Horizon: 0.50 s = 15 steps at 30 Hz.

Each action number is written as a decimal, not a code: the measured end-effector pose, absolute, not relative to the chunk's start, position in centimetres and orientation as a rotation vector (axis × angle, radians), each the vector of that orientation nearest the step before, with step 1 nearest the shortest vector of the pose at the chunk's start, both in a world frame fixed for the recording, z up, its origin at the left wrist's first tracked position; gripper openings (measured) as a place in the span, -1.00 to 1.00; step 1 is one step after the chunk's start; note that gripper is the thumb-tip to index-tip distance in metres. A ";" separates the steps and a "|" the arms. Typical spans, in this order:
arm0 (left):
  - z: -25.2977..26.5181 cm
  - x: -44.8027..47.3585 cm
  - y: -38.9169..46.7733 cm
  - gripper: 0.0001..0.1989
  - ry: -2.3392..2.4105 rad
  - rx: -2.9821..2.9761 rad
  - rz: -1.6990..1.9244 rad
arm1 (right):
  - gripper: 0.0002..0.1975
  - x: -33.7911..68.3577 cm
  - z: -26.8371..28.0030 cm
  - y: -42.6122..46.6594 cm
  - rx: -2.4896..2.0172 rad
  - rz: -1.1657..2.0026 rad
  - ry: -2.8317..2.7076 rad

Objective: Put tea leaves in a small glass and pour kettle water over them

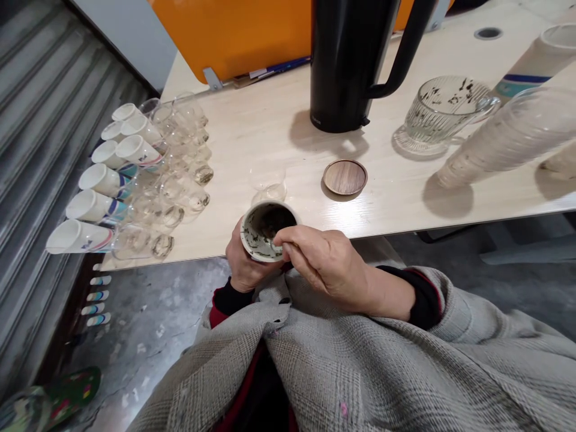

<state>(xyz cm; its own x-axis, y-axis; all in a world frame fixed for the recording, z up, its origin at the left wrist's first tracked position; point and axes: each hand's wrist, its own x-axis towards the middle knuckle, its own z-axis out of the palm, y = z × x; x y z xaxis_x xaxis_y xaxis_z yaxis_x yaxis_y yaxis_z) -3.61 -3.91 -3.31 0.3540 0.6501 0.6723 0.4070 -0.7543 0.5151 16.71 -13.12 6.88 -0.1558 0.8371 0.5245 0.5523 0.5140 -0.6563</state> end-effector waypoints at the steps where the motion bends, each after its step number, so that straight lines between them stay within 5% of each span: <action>1: -3.3 -3.6 -3.9 0.06 0.933 2.359 1.371 | -0.81 16.8 7.0 -13.1 -1.158 0.415 -1.844; 15: -3.0 -3.4 -3.9 0.04 0.913 2.388 1.425 | -0.81 17.2 7.2 -13.2 -1.178 0.451 -1.809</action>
<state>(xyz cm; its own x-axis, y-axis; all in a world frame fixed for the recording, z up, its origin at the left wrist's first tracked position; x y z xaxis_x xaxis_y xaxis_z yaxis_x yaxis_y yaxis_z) -3.43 -3.88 -2.98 0.3391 0.6069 0.7188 0.3995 -0.7846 0.4741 17.20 -13.23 7.20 -0.1380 0.8629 0.4863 0.5331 0.4785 -0.6978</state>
